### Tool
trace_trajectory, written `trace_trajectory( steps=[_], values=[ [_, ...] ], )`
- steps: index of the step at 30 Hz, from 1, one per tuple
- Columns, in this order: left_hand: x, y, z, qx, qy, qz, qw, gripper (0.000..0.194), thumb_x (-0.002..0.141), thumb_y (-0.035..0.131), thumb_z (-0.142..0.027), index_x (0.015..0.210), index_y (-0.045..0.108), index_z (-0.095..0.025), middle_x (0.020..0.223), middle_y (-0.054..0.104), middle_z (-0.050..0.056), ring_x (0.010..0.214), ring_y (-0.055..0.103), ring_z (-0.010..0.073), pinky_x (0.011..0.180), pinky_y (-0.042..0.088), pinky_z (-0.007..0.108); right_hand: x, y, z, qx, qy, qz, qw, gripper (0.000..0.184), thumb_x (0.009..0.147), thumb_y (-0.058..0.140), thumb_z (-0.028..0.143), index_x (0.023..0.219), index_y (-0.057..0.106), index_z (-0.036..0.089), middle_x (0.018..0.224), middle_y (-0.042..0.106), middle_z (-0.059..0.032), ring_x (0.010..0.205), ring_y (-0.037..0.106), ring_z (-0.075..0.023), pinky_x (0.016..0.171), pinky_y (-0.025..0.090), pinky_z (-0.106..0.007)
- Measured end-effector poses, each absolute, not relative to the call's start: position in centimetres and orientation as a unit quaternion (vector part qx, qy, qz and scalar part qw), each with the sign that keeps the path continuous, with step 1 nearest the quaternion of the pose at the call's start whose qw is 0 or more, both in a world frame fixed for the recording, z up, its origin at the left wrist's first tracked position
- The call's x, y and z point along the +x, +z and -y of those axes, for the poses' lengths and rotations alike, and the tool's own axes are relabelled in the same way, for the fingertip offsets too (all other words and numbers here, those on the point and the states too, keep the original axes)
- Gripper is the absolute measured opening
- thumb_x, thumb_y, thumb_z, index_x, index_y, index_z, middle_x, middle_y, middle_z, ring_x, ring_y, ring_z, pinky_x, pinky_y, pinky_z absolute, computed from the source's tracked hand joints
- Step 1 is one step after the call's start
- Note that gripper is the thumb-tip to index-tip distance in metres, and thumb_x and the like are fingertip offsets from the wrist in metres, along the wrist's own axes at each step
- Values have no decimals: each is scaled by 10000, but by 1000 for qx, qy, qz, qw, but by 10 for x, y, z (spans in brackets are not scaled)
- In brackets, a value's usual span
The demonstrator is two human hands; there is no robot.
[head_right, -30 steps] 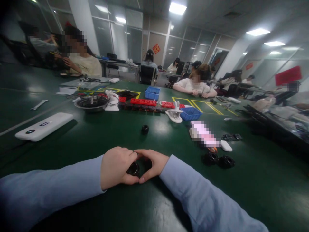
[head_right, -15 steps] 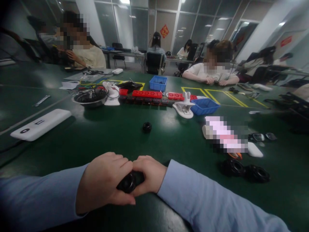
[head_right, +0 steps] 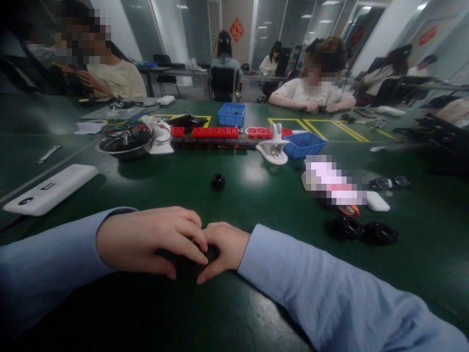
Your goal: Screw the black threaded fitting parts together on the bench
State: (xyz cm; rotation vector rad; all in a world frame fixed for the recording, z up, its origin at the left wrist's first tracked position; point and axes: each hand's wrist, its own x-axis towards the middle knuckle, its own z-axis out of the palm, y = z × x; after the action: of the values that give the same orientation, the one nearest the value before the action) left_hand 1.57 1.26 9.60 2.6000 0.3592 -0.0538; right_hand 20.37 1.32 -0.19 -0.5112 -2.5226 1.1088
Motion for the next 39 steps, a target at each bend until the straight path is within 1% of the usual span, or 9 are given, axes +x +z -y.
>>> trace_trajectory(
  steps=[5,9,12,16,22,24,33,39],
  values=[
    [22,93,-16,940,-41,-146,306,403,689,749,-136,1044,682,-313,1080,679,-6,1036,563,210,901,410,305,203,-3,-13,-187,389,887,165,492,560,798,525,893,681,181,846,653,-21,850,604,-185,832,473,-310],
    [25,93,-16,933,-50,-162,318,398,660,776,-151,1023,689,-290,1052,689,9,974,594,214,870,423,308,204,-1,-12,-201,388,885,158,486,564,798,520,898,684,187,863,654,-23,869,604,-188,848,470,-315],
    [26,92,-16,936,-53,-171,303,405,638,811,-180,1013,685,-268,1061,684,6,954,607,203,854,424,298,204,1,-11,-205,398,879,161,489,564,801,512,897,681,174,862,656,-30,868,606,-191,842,474,-316],
    [26,89,-13,939,-64,-194,277,449,618,837,-252,1033,666,-228,1093,664,19,989,603,204,855,416,284,204,1,-11,-200,411,872,175,511,562,804,501,913,672,154,892,663,-43,875,610,-197,844,475,-323],
    [27,91,-7,942,-80,-231,232,457,625,828,-329,1034,650,-232,1029,664,10,937,619,195,806,420,278,205,-1,-11,-199,418,870,170,554,565,816,463,998,652,158,1007,665,-58,951,607,-210,880,459,-329],
    [28,92,-5,942,-84,-244,215,462,626,823,-365,1030,648,-225,1004,665,11,905,625,194,781,420,283,205,0,-11,-203,420,869,162,553,567,822,444,1007,652,156,1017,663,-58,961,605,-214,884,456,-331],
    [30,93,9,944,-87,-284,143,414,673,770,-468,961,657,-193,895,660,29,837,623,207,737,401,315,204,3,-8,-230,418,866,148,515,567,835,379,996,657,159,984,652,-44,934,597,-208,854,454,-327],
    [33,95,18,936,-101,-320,109,416,705,735,-498,925,652,-156,868,654,53,817,622,227,745,414,346,201,4,-4,-256,394,868,159,493,510,859,359,909,672,137,825,632,-27,784,585,-187,738,458,-304]
  ],
)
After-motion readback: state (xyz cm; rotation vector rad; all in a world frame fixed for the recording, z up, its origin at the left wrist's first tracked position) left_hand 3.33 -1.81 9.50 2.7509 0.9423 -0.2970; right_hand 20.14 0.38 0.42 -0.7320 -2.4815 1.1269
